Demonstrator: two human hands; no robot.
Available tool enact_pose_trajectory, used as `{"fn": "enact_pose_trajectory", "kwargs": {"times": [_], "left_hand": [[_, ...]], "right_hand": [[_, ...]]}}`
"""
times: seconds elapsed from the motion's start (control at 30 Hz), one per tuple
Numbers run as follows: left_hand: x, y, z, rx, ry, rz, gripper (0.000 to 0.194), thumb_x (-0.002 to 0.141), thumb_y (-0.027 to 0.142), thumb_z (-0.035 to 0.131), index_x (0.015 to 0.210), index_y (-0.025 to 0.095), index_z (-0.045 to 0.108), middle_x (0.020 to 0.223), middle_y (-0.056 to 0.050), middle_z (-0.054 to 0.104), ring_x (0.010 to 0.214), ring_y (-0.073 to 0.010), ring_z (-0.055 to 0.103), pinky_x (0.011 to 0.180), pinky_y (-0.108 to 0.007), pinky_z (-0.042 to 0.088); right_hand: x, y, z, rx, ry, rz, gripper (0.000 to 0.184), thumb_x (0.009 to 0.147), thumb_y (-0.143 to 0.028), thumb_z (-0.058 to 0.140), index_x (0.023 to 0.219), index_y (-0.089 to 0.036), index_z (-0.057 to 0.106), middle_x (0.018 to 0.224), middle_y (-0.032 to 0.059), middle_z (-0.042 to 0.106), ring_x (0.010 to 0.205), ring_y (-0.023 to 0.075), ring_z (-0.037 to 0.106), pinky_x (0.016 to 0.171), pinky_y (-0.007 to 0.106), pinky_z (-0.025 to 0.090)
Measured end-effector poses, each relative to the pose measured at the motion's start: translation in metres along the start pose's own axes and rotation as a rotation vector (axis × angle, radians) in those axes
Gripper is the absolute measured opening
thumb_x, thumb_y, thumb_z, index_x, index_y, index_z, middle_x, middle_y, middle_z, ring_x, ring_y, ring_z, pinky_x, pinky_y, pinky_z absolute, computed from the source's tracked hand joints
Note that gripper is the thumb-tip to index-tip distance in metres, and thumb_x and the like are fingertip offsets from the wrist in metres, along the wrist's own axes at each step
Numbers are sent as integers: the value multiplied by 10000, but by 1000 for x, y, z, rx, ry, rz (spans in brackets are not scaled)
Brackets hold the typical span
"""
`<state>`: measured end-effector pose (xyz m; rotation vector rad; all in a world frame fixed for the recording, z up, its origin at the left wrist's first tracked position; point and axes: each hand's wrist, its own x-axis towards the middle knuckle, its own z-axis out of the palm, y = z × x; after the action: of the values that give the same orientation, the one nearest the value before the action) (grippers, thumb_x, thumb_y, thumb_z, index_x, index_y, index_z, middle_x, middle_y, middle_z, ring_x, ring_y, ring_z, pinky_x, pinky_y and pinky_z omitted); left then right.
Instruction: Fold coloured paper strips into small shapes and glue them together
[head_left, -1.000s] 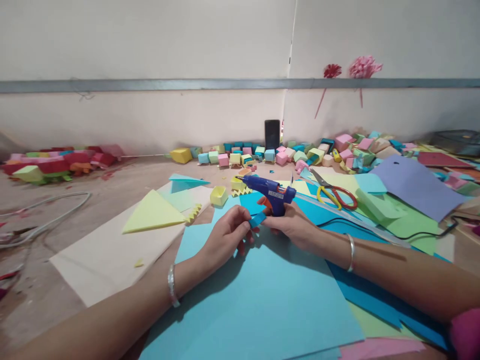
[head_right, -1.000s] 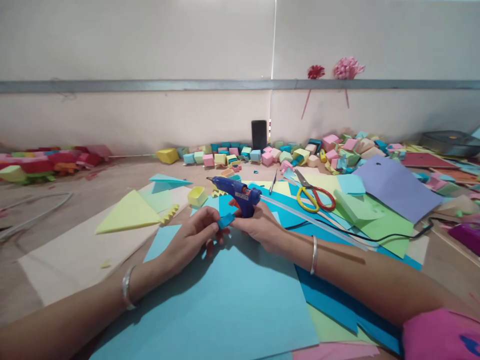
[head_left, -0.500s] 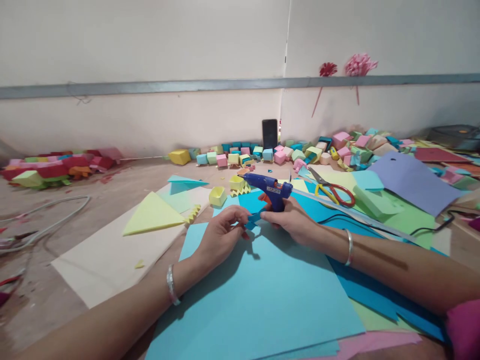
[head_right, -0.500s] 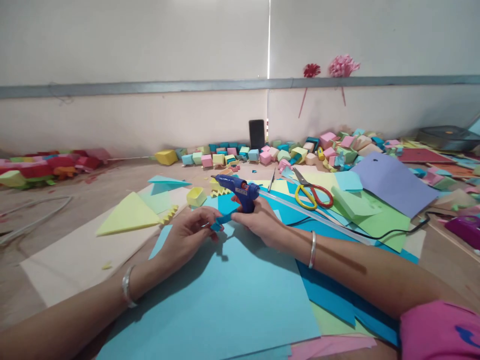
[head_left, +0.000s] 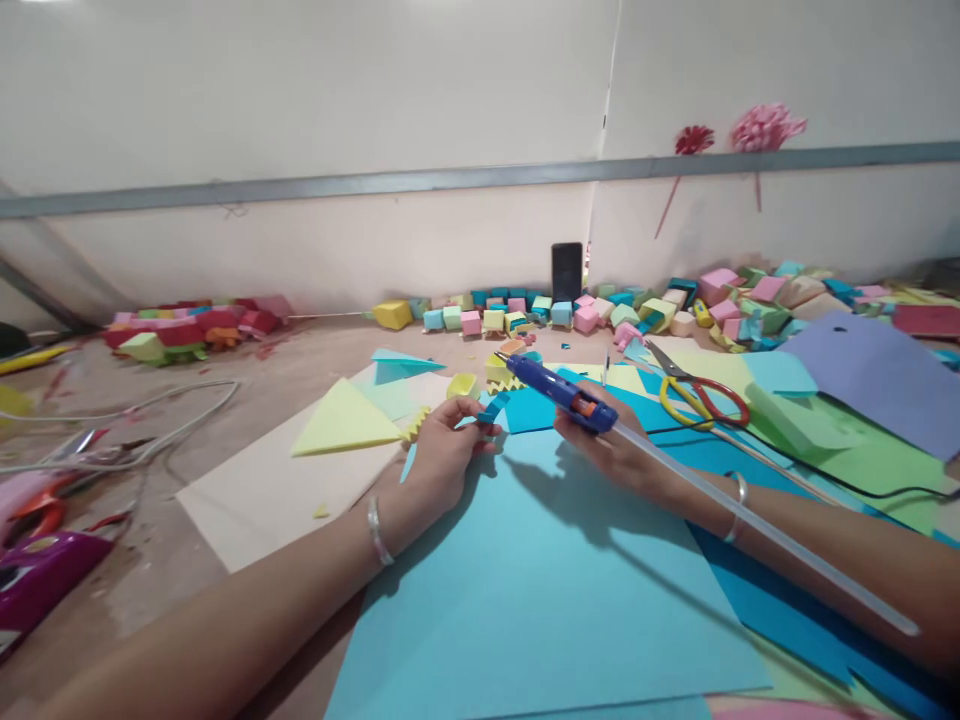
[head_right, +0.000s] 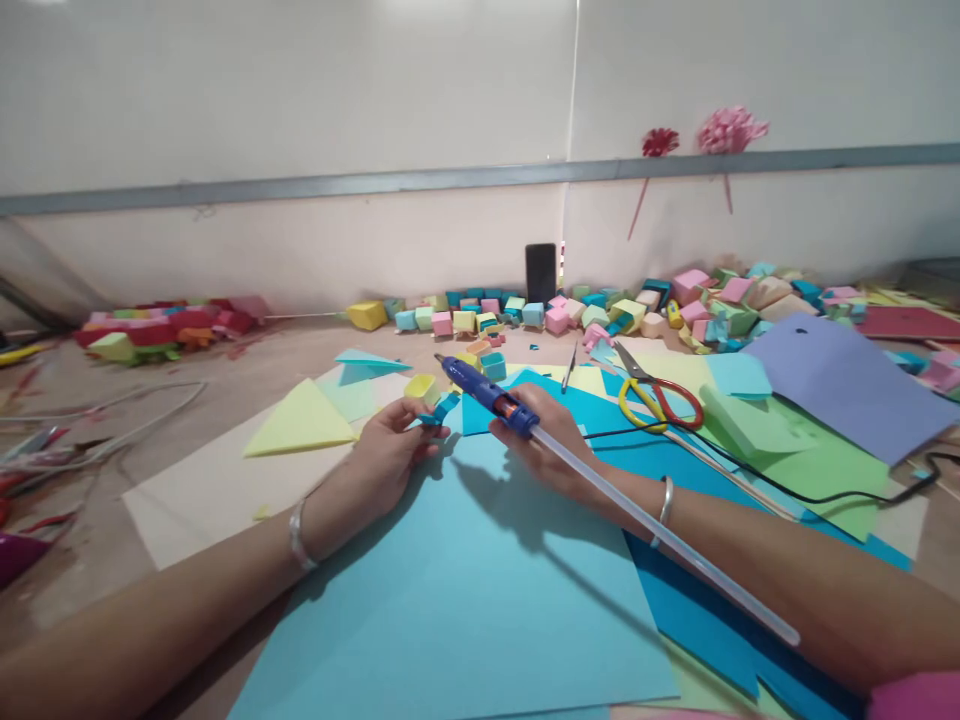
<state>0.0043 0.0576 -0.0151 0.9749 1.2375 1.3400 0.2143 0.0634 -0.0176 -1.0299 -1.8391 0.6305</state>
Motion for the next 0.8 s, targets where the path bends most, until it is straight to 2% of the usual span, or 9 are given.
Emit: {"fn": "enact_pose_trajectory", "kwargs": {"times": [0.1,0.2,0.37,0.5,0.8], "left_hand": [[2,0,0,-32,26,1,234,560,147,719,647,178,505,639,12,609,596,-123,639,371,-114,358],[4,-1,-1,-34,51,30,238,545,149,714,625,177,492,632,21,586,611,-123,637,391,-123,376],[9,-2,-5,15,100,119,115,565,132,633,629,175,548,671,6,607,591,-106,598,415,-142,420],[10,-1,-7,74,114,212,94,553,104,566,609,171,602,736,-1,590,582,-83,534,434,-155,472],[10,-1,-7,156,67,303,133,539,88,510,572,157,619,870,-30,575,613,-84,552,414,-155,500]], "right_hand": [[-4,-3,1,-100,-50,24,242,854,-444,550,828,-207,508,790,18,544,692,162,512,625,282,393],[-9,-4,2,-221,-99,32,242,861,-447,516,828,-209,486,801,23,539,712,175,507,636,288,376],[-17,-6,6,-352,-187,24,266,864,-445,503,762,-211,427,767,19,527,659,162,459,596,273,315],[-18,-10,8,-389,-215,78,245,875,-411,495,760,-212,410,760,25,527,656,163,446,596,274,295],[-15,-13,8,-401,-232,106,216,860,-356,531,750,-212,413,750,24,528,639,152,428,587,266,274]]}}
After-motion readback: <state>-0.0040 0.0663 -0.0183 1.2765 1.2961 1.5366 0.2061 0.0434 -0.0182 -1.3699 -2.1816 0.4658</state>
